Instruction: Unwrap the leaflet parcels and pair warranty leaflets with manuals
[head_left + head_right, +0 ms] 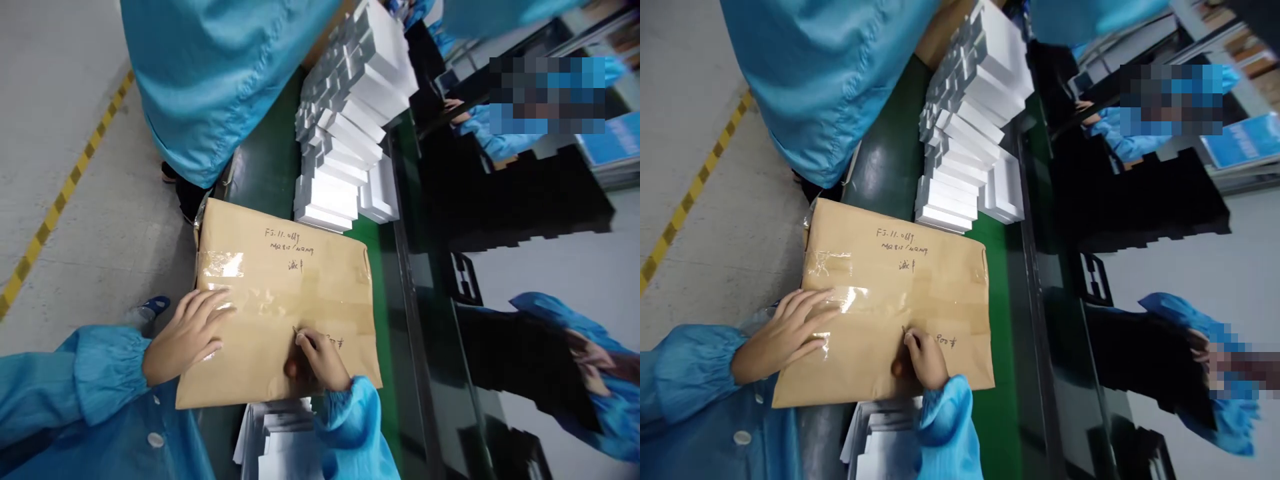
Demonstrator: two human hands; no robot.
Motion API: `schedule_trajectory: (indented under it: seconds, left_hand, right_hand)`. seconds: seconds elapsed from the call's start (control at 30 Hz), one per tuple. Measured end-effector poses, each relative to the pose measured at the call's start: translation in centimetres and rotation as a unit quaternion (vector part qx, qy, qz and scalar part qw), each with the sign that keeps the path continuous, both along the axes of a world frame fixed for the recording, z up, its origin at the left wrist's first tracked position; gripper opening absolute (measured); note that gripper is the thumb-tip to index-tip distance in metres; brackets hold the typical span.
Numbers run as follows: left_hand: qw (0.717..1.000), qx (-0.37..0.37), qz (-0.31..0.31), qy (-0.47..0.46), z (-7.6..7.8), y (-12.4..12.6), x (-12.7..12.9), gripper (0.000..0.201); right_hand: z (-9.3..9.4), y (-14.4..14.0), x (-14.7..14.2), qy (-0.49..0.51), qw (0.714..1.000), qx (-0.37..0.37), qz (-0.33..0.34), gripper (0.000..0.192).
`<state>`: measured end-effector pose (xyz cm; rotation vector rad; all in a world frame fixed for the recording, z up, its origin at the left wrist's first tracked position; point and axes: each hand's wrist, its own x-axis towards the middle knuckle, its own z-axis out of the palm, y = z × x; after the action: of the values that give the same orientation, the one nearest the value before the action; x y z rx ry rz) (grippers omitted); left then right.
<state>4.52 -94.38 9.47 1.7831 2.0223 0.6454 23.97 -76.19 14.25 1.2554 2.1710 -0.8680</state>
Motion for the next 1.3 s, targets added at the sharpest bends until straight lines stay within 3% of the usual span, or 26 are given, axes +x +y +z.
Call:
schedule_trajectory:
  seconds: [0.3, 0.4, 0.53, 0.73, 0.93, 1.0, 1.1, 1.3]
  left_hand:
    - [0.999, 0.025, 0.004, -0.042, -1.3, 0.7, -0.1, 0.033]
    - [0.995, 0.019, 0.047, -0.085, -1.4, -0.2, -0.2, 0.037]
    - [0.988, -0.001, 0.092, -0.127, -2.0, -2.7, -0.9, 0.046]
    - [0.999, -0.024, 0.046, -0.002, -3.1, -4.3, -2.9, 0.04]
    - [0.991, 0.092, -0.023, 0.092, -4.3, -3.8, -4.1, 0.023]
    - [0.991, 0.107, -0.059, 0.057, -4.3, -3.7, -4.4, 0.017]
    - [0.995, 0.07, -0.062, -0.03, -3.7, -3.7, -4.6, 0.008]
    - [0.993, 0.014, -0.021, -0.119, -2.5, -3.3, -3.9, 0.031]
  right_hand:
    - [-1.0, -1.2, -3.2, 0.043, 0.999, 0.009, 0.027, 0.019]
    - [-1.0, -2.2, -4.3, 0.055, 0.996, -0.03, 0.059, 0.018]
    - [-0.1, -4.4, -4.5, 0.092, 0.983, -0.152, 0.055, 0.024]
    - [2.4, -7.3, -4.4, 0.124, 0.989, -0.083, 0.013, 0.024]
    - [1.7, -9.6, -6.8, 0.194, 0.975, -0.11, -0.005, 0.024]
    - [1.0, -9.9, -7.8, 0.191, 0.976, -0.105, 0.008, 0.025]
    - [0.0, -9.9, -9.2, 0.16, 0.984, -0.074, 0.041, 0.026]
    - [-0.7, -9.2, -10.8, 0.105, 0.986, -0.067, 0.111, 0.024]
